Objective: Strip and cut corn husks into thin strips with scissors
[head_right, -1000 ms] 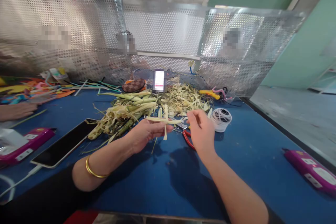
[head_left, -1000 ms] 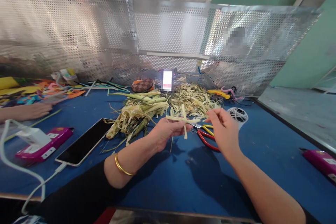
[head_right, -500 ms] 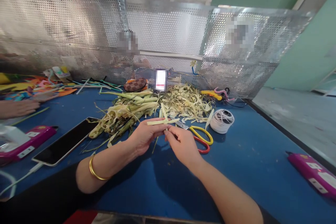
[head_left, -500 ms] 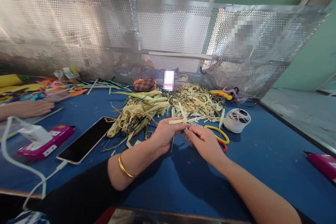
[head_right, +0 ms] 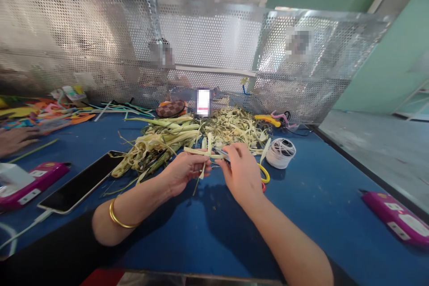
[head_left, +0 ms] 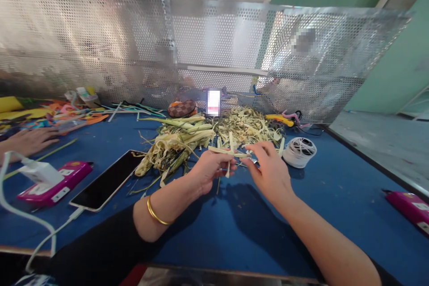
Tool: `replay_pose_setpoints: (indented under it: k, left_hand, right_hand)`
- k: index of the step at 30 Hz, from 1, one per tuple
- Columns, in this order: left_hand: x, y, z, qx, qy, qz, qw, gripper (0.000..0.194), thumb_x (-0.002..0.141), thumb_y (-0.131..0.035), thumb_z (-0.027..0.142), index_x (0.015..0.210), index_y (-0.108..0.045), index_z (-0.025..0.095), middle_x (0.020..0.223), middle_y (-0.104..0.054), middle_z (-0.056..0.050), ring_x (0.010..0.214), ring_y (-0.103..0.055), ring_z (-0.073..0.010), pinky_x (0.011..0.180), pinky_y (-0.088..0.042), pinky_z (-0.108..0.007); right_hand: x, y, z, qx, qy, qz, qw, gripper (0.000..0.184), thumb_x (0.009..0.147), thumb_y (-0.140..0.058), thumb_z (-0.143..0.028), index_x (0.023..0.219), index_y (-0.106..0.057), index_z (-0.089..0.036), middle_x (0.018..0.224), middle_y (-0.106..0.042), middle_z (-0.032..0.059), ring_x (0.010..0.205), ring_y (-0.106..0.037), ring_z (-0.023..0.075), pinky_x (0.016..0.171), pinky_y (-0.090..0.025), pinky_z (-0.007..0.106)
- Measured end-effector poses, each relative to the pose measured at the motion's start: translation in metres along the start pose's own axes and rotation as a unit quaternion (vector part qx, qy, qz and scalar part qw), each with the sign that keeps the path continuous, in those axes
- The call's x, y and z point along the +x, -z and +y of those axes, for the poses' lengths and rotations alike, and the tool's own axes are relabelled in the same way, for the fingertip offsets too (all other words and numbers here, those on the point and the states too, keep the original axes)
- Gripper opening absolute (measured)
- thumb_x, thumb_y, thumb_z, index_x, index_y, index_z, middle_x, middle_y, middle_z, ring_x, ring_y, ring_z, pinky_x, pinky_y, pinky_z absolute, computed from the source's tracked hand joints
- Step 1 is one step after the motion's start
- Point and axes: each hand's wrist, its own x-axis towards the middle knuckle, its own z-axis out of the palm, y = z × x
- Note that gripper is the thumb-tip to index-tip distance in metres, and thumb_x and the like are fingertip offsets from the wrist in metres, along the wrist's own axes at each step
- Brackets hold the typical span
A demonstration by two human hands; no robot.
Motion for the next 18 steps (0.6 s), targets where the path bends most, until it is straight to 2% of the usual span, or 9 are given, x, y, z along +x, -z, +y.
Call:
replay_pose_setpoints:
  k: [3,5,7,10,13,18]
  left_hand:
    - [0.000,0.000,-0.004,0.021,-0.005,-0.006,1.000,0.023,0.063,-0.075,0.026,0.079,-0.064,0.013,0.058,-0.056,0.001,0.052,-0.052,-0.0097,0.050,-0.044,-0.022]
    - [0.000,0.000,-0.007,0.045,-0.024,0.011,0.999,0.029,0.061,-0.077,0.032,0.079,-0.064,0.014,0.057,-0.054,0.003,0.050,-0.047,-0.0080,0.047,-0.040,-0.020]
    - [0.001,-0.001,-0.011,0.069,-0.037,0.031,0.996,0.031,0.058,-0.079,0.034,0.076,-0.063,0.014,0.060,-0.055,0.002,0.050,-0.047,-0.0077,0.045,-0.037,-0.020]
    - [0.002,-0.001,-0.013,0.089,-0.022,0.041,0.995,0.027,0.058,-0.078,0.032,0.071,-0.064,0.013,0.065,-0.061,-0.001,0.054,-0.053,-0.0090,0.046,-0.035,-0.019]
    - [0.002,-0.001,-0.012,0.090,-0.012,0.054,0.994,0.022,0.058,-0.077,0.028,0.067,-0.065,0.012,0.060,-0.062,-0.002,0.052,-0.054,-0.0090,0.046,-0.032,-0.019]
    - [0.001,-0.002,-0.011,0.080,-0.045,0.066,0.994,0.020,0.055,-0.078,0.028,0.060,-0.066,0.013,0.051,-0.058,0.000,0.047,-0.050,-0.0081,0.045,-0.029,-0.020]
  right_hand:
    - [0.000,-0.004,0.000,-0.046,0.070,-0.067,0.994,0.028,0.096,-0.037,-0.031,0.087,-0.059,-0.018,0.078,-0.064,0.0071,0.070,-0.058,0.0196,0.068,-0.037,0.031]
    - [-0.001,-0.006,-0.004,-0.060,0.095,-0.087,0.990,0.031,0.097,-0.035,-0.026,0.077,-0.057,-0.018,0.067,-0.061,0.0039,0.062,-0.055,0.0174,0.067,-0.034,0.030]
    - [-0.003,-0.008,-0.008,-0.062,0.105,-0.084,0.989,0.032,0.096,-0.036,-0.024,0.073,-0.056,-0.018,0.064,-0.060,0.0034,0.059,-0.054,0.0163,0.066,-0.032,0.030]
    - [-0.005,-0.008,-0.013,-0.058,0.112,-0.080,0.989,0.031,0.095,-0.037,-0.022,0.071,-0.056,-0.017,0.064,-0.061,0.0035,0.059,-0.053,0.0160,0.066,-0.031,0.030]
    - [-0.006,-0.008,-0.016,-0.061,0.121,-0.081,0.988,0.031,0.094,-0.037,-0.020,0.070,-0.056,-0.017,0.062,-0.060,0.0037,0.058,-0.052,0.0166,0.065,-0.031,0.031]
    - [-0.007,-0.006,-0.021,-0.049,0.141,-0.073,0.986,0.031,0.092,-0.037,-0.016,0.069,-0.057,-0.016,0.062,-0.058,0.0037,0.058,-0.049,0.0163,0.064,-0.031,0.031]
